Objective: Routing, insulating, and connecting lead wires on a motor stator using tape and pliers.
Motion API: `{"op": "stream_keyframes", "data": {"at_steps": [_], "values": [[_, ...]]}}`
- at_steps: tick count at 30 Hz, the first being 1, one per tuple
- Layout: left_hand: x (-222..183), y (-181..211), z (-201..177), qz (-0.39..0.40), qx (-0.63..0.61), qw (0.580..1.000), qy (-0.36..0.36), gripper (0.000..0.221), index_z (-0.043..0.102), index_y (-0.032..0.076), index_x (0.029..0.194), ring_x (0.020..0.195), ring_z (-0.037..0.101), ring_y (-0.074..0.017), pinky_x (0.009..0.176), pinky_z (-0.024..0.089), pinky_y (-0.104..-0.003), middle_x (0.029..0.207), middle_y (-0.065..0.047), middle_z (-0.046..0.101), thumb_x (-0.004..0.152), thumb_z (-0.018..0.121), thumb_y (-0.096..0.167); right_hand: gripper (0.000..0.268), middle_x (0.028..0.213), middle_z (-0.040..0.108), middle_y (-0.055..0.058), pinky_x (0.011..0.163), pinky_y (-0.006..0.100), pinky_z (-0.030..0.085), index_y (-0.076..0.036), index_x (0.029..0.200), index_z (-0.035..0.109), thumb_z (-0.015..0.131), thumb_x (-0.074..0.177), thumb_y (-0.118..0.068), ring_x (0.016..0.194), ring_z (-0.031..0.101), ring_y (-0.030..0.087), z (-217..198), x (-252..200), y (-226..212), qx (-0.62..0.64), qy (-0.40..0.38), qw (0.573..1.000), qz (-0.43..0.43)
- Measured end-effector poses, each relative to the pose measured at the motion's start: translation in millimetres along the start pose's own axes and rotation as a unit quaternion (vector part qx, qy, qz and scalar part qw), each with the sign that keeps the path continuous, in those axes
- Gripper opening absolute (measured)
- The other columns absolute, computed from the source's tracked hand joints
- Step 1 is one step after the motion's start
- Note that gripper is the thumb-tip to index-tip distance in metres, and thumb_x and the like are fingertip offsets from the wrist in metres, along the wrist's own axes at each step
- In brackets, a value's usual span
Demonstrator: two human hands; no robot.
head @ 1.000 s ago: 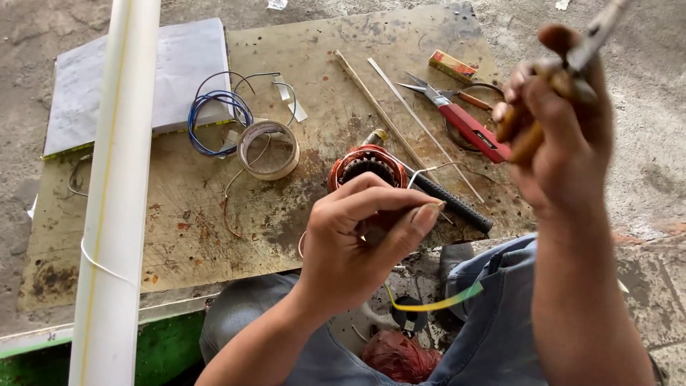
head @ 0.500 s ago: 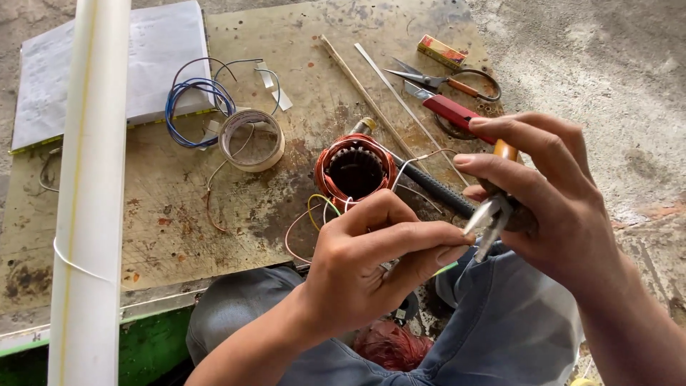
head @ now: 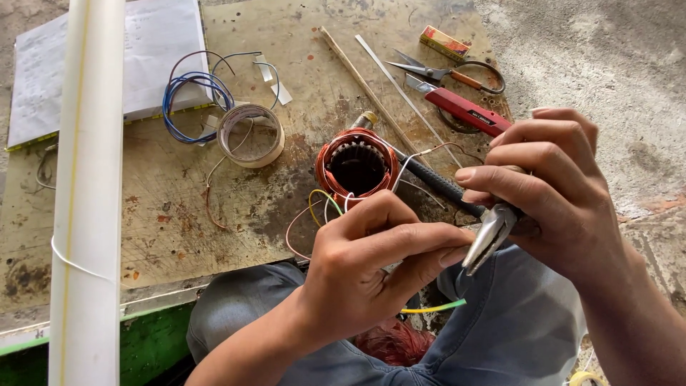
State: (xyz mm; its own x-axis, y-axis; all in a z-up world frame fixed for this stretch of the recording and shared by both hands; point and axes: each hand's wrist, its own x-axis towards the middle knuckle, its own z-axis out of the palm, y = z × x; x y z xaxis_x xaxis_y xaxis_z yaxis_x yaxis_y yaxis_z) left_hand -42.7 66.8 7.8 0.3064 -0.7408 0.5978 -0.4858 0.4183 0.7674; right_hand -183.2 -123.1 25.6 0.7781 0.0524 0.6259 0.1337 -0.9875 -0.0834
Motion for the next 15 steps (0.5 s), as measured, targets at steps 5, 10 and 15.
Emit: {"op": "stream_keyframes", "data": {"at_steps": [5, 10, 15], "values": [[-0.8, -1.2, -0.7, 0.020, 0.033, 0.999, 0.000, 0.016, 0.073, 0.013, 0.117, 0.073, 0.057, -0.0138, 0.074, 0.052, -0.026, 0.091, -0.004, 0.055, 0.102, 0.075, 0.009, 0.025, 0.110, 0.066, 0.016, 0.099, 0.052, 0.051, 0.001, 0.117, 0.067, 0.067, 0.099, -0.016, 0.106, 0.060, 0.038, -1.8, 1.0, 2.2, 0.046, -0.025, 0.999, -0.007], [0.1, -0.3, 0.3, 0.024, 0.026, 0.999, -0.003, 0.015, 0.074, 0.013, 0.116, 0.072, 0.057, -0.0138, 0.073, 0.052, -0.026, 0.090, -0.003, 0.054, 0.101, 0.076, 0.010, 0.045, 0.109, 0.071, 0.014, 0.095, 0.044, 0.054, 0.005, 0.120, 0.059, 0.080, 0.091, -0.024, 0.104, 0.064, 0.032, 4.0, -5.5, 5.8, 0.054, -0.018, 0.998, 0.024], [-1.7, -0.2, 2.7, 0.044, 0.036, 0.998, -0.003, 0.013, 0.075, 0.014, 0.114, 0.071, 0.059, -0.0141, 0.071, 0.052, -0.026, 0.092, -0.003, 0.058, 0.102, 0.074, 0.011, 0.027, 0.081, 0.065, 0.007, 0.083, 0.041, 0.050, -0.003, 0.091, 0.061, 0.079, 0.091, -0.022, 0.077, 0.060, 0.024, 3.7, 3.6, -1.6, 0.070, -0.007, 0.997, 0.042]]}}
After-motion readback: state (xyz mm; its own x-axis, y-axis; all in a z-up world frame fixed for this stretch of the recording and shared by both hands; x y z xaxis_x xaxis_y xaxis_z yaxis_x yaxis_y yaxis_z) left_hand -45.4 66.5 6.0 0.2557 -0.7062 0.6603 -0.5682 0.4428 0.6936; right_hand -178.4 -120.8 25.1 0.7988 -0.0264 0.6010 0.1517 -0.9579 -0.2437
